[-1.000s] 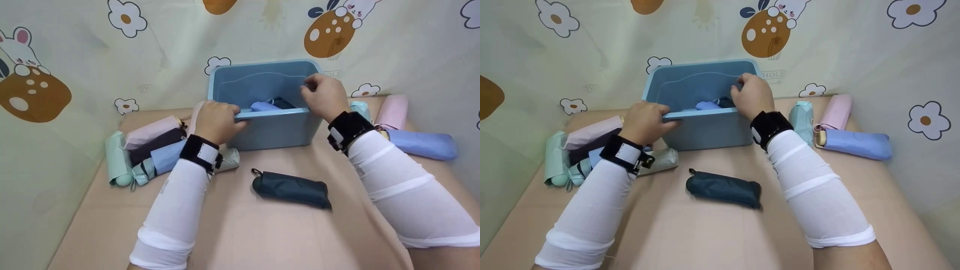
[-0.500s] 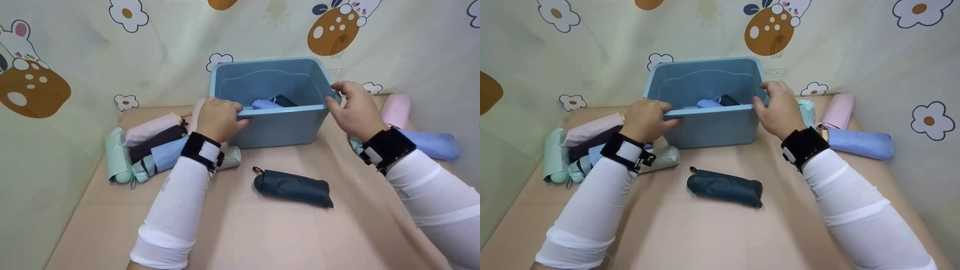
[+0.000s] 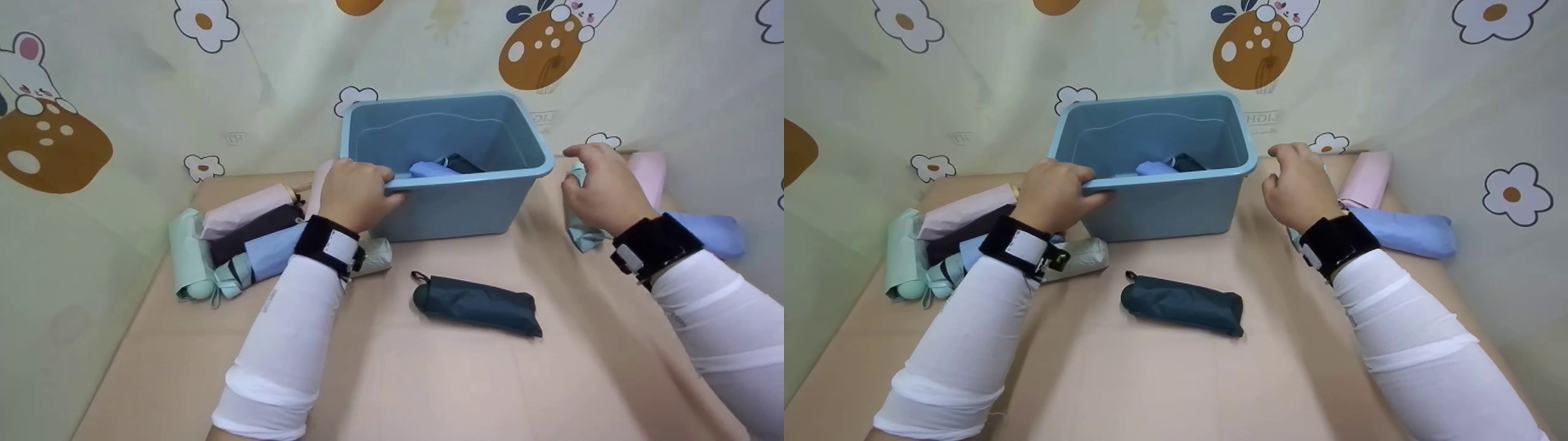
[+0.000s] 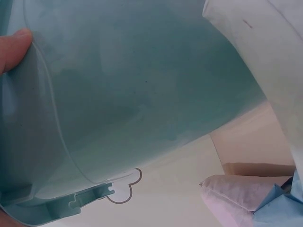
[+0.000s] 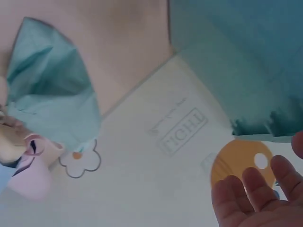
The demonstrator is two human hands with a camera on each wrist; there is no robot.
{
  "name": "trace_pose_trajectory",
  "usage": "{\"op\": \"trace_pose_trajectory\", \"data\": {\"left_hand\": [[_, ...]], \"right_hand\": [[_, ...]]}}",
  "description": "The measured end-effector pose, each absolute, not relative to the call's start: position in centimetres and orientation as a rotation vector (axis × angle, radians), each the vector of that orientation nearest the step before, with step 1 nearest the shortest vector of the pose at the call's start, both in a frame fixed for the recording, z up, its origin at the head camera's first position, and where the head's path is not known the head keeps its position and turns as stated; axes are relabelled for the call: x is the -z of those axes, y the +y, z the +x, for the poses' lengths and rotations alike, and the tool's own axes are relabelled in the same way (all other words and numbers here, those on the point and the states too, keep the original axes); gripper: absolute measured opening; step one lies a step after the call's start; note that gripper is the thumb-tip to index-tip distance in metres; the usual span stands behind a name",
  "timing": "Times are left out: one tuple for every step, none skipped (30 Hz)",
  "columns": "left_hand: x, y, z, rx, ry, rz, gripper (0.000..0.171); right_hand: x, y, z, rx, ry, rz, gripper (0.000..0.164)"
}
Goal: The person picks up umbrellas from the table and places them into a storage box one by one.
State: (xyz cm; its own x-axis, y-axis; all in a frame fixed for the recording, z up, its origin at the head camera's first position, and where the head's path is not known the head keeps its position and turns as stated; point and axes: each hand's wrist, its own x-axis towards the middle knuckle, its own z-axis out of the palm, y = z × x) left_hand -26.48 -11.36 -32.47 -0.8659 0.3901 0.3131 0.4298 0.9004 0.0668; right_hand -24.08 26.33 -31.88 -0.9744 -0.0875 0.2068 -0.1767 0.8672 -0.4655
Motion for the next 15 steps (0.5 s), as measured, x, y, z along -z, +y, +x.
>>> {"op": "trace_pose_trajectory", "data": {"left_hand": [[32.5,-11.4,-26.5,0.195,-2.772,-0.611,0.04],[32.5,-11.4,-26.5,0.196,-2.772,-0.61,0.04],[32.6,-11.4,-26.5,0.195,-2.771,-0.609,0.041],[32.6,-11.4,-26.5,0.195,-2.77,-0.607,0.041],[32.6,-11.4,-26.4,0.196,-2.769,-0.604,0.041],[32.6,-11.3,-26.4,0.197,-2.768,-0.602,0.041],[32.7,-11.3,-26.4,0.2,-2.767,-0.599,0.041],[32.7,-11.3,-26.4,0.205,-2.767,-0.596,0.042],[32.7,-11.3,-26.4,0.207,-2.767,-0.594,0.043],[32.7,-11.3,-26.4,0.207,-2.769,-0.594,0.043],[32.7,-11.2,-26.4,0.209,-2.772,-0.596,0.043],[32.6,-11.3,-26.4,0.212,-2.77,-0.598,0.043],[32.6,-11.3,-26.4,0.217,-2.772,-0.597,0.043],[32.6,-11.4,-26.4,0.218,-2.772,-0.594,0.044],[32.5,-11.5,-26.4,0.219,-2.771,-0.59,0.044]], "right_hand": [[32.4,26.8,-24.4,-0.714,-2.895,0.186,0.052],[32.9,27.3,-24.7,-0.69,-2.94,0.164,0.055],[33.4,27.8,-25.0,-0.661,-2.986,0.138,0.059],[34.0,28.3,-25.3,-0.633,-3.031,0.11,0.063],[34.5,28.7,-25.5,-0.602,-3.079,0.075,0.068],[35.1,29.2,-25.7,-0.576,-3.121,0.039,0.072],[35.6,29.6,-25.9,-0.553,-3.153,0.011,0.076],[36.1,29.9,-26.0,-0.534,-3.179,-0.012,0.079],[36.6,30.2,-26.1,-0.521,-3.199,-0.032,0.081],[37.0,30.3,-26.1,-0.513,-3.216,-0.044,0.084],[37.3,30.4,-26.1,-0.508,-3.233,-0.054,0.086],[37.5,30.4,-26.0,-0.508,-3.239,-0.056,0.087],[37.6,30.4,-26.1,-0.499,-3.245,-0.057,0.088],[37.7,30.4,-26.1,-0.488,-3.255,-0.063,0.089],[37.7,30.3,-26.1,-0.48,-3.267,-0.079,0.089]]}}
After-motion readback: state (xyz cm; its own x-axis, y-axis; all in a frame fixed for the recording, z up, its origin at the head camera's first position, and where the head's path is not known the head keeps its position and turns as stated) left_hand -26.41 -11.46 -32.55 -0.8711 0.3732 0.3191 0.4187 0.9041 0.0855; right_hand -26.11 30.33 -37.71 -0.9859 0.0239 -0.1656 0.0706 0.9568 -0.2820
